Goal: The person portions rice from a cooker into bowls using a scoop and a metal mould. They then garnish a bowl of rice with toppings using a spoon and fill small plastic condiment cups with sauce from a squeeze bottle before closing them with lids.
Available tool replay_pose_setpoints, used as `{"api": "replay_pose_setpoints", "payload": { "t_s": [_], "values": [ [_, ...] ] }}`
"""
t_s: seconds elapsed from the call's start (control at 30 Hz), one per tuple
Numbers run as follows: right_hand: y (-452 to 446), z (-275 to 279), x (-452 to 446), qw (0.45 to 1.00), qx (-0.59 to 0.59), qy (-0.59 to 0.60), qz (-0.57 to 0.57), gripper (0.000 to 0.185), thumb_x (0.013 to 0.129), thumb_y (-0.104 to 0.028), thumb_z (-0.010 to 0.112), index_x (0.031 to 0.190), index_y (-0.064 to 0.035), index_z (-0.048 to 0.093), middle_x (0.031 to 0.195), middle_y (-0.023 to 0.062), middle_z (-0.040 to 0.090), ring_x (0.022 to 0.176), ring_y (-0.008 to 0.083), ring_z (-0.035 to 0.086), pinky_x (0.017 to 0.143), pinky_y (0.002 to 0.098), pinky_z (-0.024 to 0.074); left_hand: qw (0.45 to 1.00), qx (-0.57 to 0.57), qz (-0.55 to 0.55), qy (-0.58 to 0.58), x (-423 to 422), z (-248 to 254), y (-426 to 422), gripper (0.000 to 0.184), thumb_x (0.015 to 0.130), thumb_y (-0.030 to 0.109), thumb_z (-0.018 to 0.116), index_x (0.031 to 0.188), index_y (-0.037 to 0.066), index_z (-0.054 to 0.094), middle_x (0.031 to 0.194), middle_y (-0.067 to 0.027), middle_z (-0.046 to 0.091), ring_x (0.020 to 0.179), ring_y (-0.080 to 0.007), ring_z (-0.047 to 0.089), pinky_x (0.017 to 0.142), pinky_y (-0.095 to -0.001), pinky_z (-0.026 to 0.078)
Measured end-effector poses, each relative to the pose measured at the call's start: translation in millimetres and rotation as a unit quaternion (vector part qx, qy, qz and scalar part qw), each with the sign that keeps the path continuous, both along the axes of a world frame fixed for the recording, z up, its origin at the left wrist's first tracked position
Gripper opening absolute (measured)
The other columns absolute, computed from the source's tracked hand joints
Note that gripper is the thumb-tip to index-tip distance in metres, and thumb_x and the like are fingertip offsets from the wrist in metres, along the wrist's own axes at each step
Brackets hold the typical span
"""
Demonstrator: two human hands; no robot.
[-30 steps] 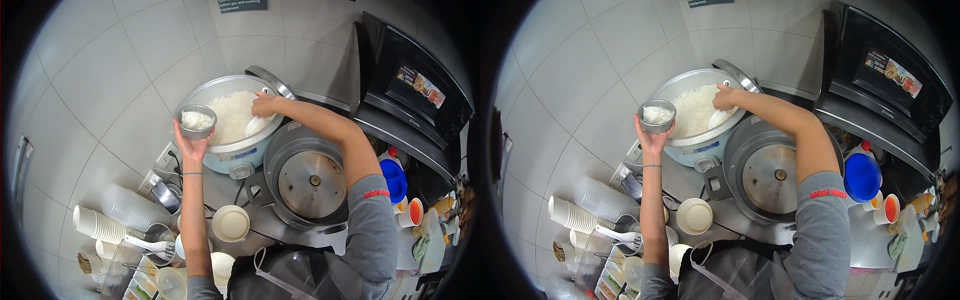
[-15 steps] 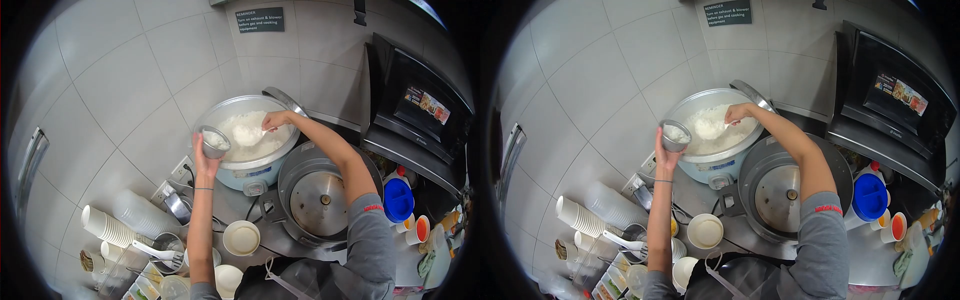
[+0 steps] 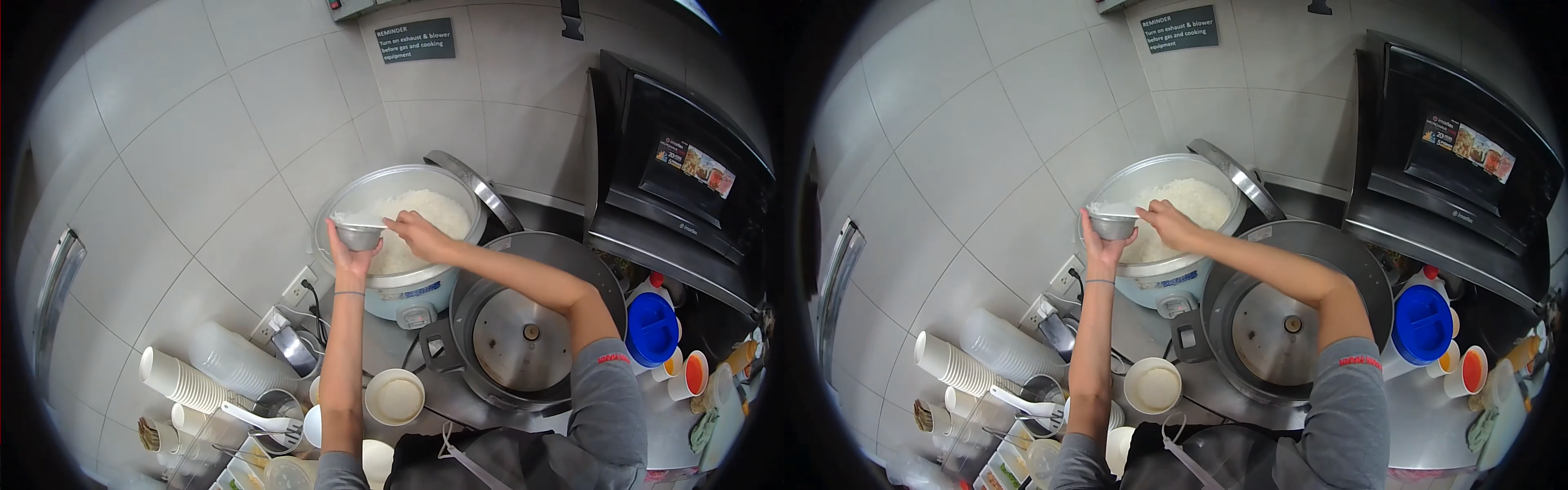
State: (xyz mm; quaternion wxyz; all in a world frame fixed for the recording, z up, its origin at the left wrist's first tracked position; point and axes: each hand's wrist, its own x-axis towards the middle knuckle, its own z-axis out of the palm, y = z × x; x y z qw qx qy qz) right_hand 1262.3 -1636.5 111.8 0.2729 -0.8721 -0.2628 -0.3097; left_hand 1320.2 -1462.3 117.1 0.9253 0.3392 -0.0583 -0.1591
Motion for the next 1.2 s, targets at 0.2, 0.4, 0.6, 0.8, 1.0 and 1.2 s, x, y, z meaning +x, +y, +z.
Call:
{"api": "replay_pose_setpoints", "payload": {
  "t_s": [0.2, 0.4, 0.6, 0.8, 1.0, 1.2],
  "values": [
    [-15, 35, 10, 0.995, 0.066, 0.070, 0.030, 0.038, 0.076, 0.001, 0.054, 0.112, -0.0066, 0.060, 0.087, 0.0168, 0.056, 0.080, 0.0328, 0.055, 0.075, 0.0385, 0.0446, 1.000, -0.002, -0.002, -0.026, -22, -5, 15, 0.067, 0.078, 0.065, 0.049, 0.124, 0.017, 0.041, 0.127, -0.0093, 0.044, 0.115, -0.0296, 0.042, 0.090, -0.0535, 0.033],
    [-6, 15, 39, 0.993, 0.063, 0.092, -0.047, 0.029, 0.074, -0.001, 0.054, 0.101, -0.0048, 0.062, 0.085, 0.0186, 0.061, 0.084, 0.0352, 0.058, 0.078, 0.0442, 0.0400, 0.999, 0.004, 0.013, -0.029, -8, -10, 23, 0.067, 0.075, 0.063, 0.054, 0.122, 0.017, 0.042, 0.123, -0.0086, 0.046, 0.112, -0.0304, 0.045, 0.088, -0.0532, 0.035],
    [-20, -30, 62, 0.939, -0.254, 0.100, -0.211, 0.015, 0.074, -0.004, 0.052, 0.076, -0.0077, 0.067, 0.076, 0.0125, 0.065, 0.081, 0.0278, 0.061, 0.085, 0.0429, 0.0297, 0.999, 0.004, 0.029, -0.019, -15, -2, 30, 0.066, 0.075, 0.061, 0.053, 0.123, 0.017, 0.041, 0.124, -0.0110, 0.044, 0.114, -0.0326, 0.042, 0.089, -0.0553, 0.033],
    [-15, -29, 53, 0.938, -0.277, 0.205, -0.036, 0.012, 0.077, -0.018, 0.059, 0.080, -0.0123, 0.069, 0.076, 0.0068, 0.066, 0.081, 0.0218, 0.060, 0.084, 0.0381, 0.0259, 0.999, -0.042, 0.015, -0.018, -18, 2, 33, 0.071, 0.077, 0.057, 0.051, 0.130, 0.014, 0.034, 0.134, -0.0154, 0.035, 0.124, -0.0375, 0.033, 0.095, -0.0627, 0.026],
    [-52, -25, 64, 0.887, -0.212, 0.408, 0.042, 0.018, 0.079, -0.020, 0.060, 0.087, -0.0067, 0.068, 0.069, 0.0038, 0.063, 0.064, 0.0155, 0.056, 0.067, 0.0322, 0.0375, 0.999, -0.014, 0.019, -0.037, -24, 5, 38, 0.069, 0.076, 0.055, 0.051, 0.129, 0.013, 0.035, 0.133, -0.0146, 0.036, 0.123, -0.0369, 0.035, 0.096, -0.0622, 0.025],
    [-75, -4, 72, 0.878, 0.002, 0.477, 0.029, 0.017, 0.078, -0.014, 0.062, 0.083, 0.0019, 0.066, 0.064, 0.0068, 0.061, 0.052, 0.0129, 0.052, 0.047, 0.0270, 0.0416, 0.997, 0.054, 0.020, -0.049, -17, -5, 44, 0.066, 0.074, 0.056, 0.053, 0.124, 0.017, 0.039, 0.128, -0.0094, 0.043, 0.119, -0.0328, 0.040, 0.092, -0.0582, 0.027]
  ]
}}
